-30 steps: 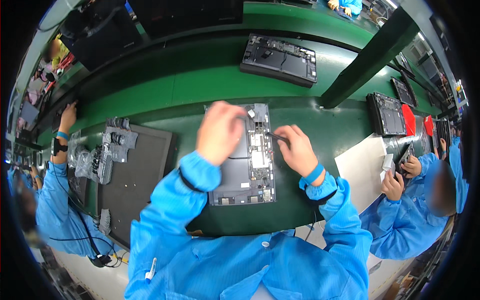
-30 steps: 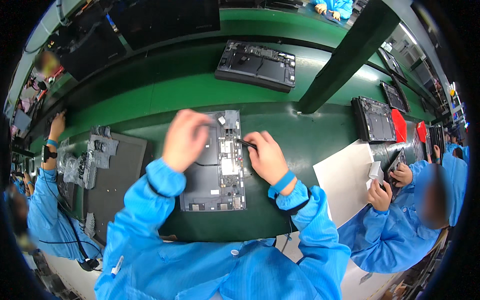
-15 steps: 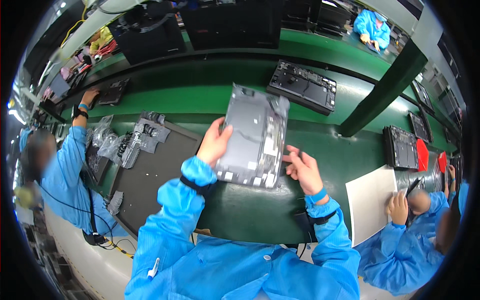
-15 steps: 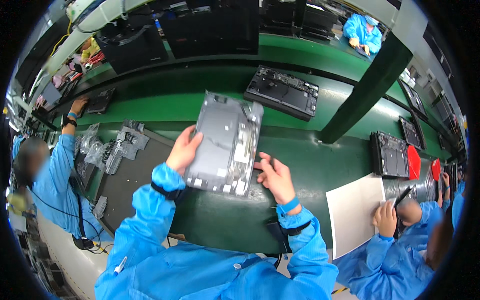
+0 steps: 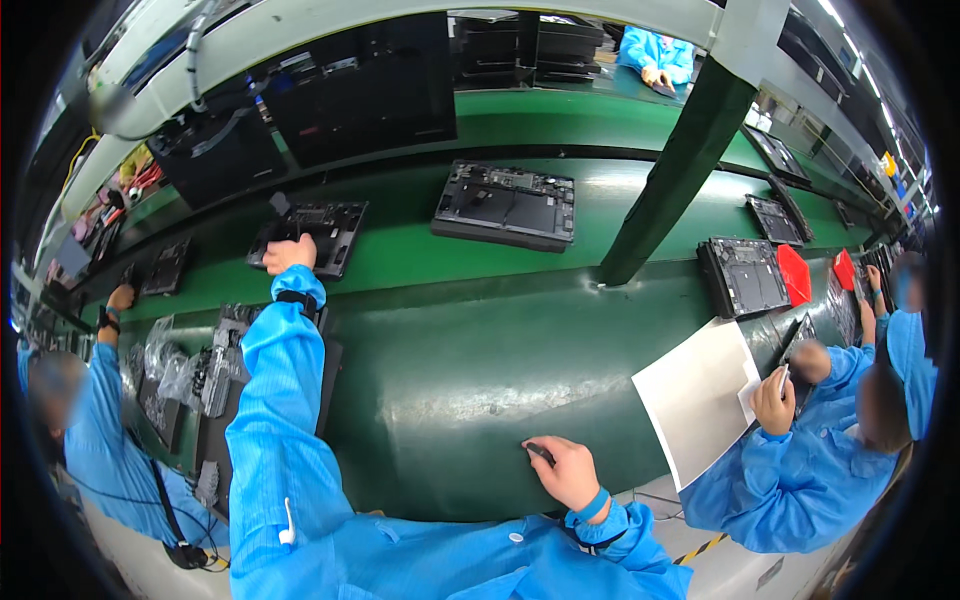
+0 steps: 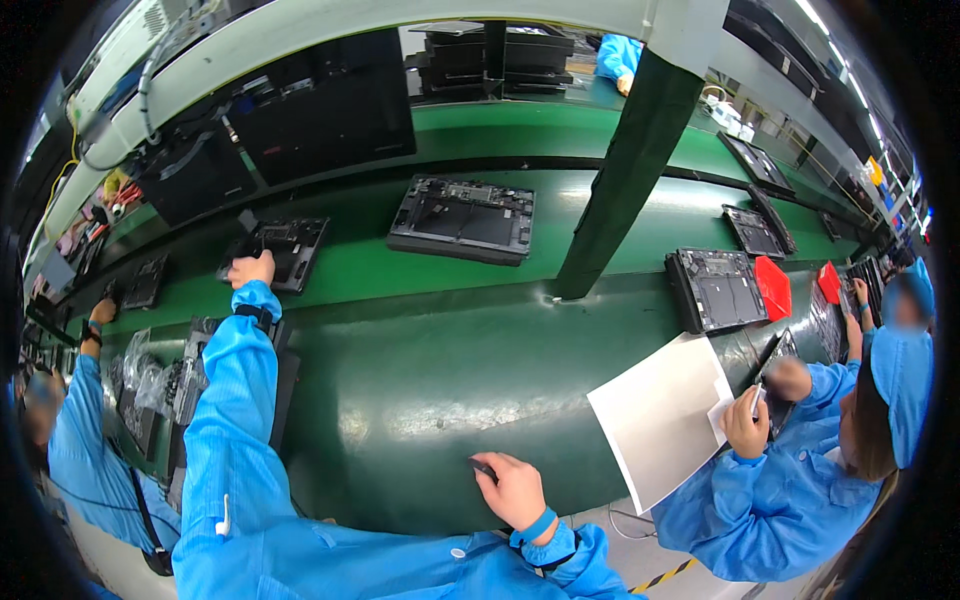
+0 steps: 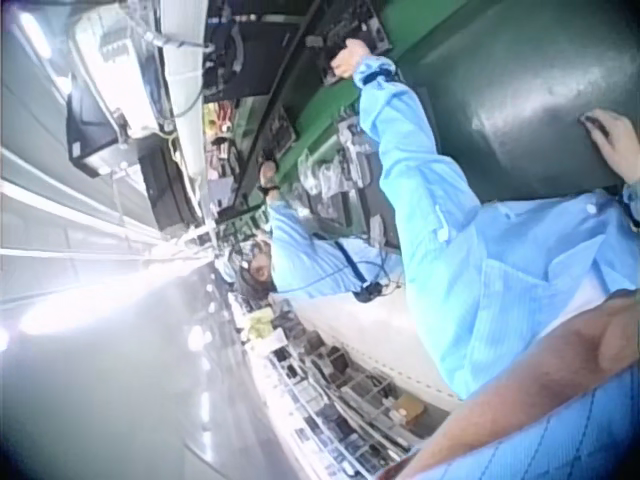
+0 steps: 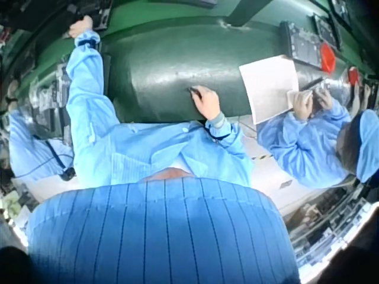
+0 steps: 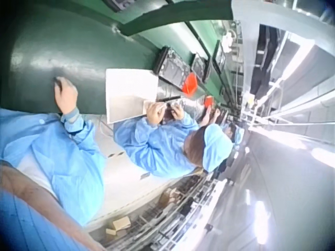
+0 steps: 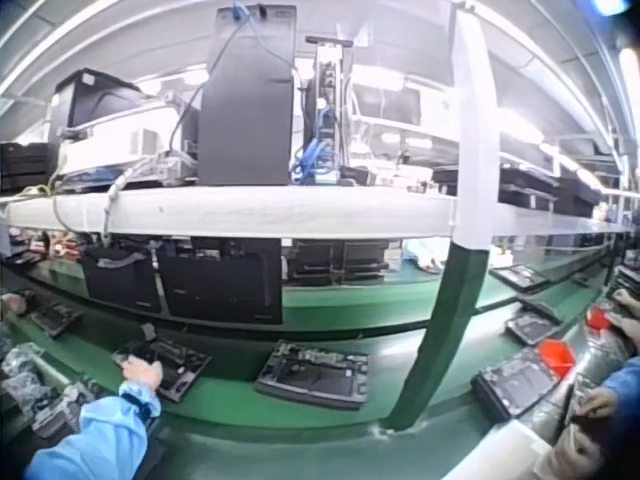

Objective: Assembling internal parts of a tablet or laptop on a factory production line.

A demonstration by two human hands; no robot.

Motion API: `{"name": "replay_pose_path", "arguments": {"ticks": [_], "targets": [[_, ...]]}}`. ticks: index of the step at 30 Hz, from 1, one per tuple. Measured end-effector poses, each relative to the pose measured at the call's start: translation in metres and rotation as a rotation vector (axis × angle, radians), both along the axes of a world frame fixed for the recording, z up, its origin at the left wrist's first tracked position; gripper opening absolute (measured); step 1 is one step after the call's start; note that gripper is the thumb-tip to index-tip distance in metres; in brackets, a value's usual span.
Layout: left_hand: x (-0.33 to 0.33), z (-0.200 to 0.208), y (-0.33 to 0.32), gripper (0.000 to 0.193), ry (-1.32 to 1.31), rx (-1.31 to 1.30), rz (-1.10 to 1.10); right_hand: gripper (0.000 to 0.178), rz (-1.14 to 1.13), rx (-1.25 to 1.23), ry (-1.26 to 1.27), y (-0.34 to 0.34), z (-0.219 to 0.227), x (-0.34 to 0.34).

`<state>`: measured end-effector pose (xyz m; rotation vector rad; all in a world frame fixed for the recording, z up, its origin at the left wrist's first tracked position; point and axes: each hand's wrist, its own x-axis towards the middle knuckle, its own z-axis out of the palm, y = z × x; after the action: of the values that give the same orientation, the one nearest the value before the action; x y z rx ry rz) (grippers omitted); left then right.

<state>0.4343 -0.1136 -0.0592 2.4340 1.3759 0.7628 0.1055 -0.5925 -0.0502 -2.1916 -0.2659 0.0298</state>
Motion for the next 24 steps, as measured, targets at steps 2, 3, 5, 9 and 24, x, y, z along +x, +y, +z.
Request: {"name": "replay_pose_path", "arguments": {"ticks": [2,3,5,9,24], "targets": [[0.001,0.020,-0.036,0.039,-0.170,0.026,-0.467,0.020,-0.043,0.022,-0.032,0.003,-0.005,-0.002],[0.015,0.009,-0.049,0.039,-0.331,-0.156,-0.793,0.022,-0.073,0.044,-0.070,0.005,-0.007,-0.003],[0.035,0.005,-0.102,0.037,-0.198,-0.803,-0.987,0.023,-0.094,-0.015,-0.077,0.006,-0.009,-0.005],[0.081,-0.033,-0.156,0.049,0.079,-0.290,-0.900,0.022,-0.082,-0.037,-0.095,0.009,-0.008,-0.007],[0.100,-0.040,-0.165,0.032,-0.488,-0.740,-0.843,0.024,-0.129,0.132,-0.117,0.009,-0.012,-0.008]]}}
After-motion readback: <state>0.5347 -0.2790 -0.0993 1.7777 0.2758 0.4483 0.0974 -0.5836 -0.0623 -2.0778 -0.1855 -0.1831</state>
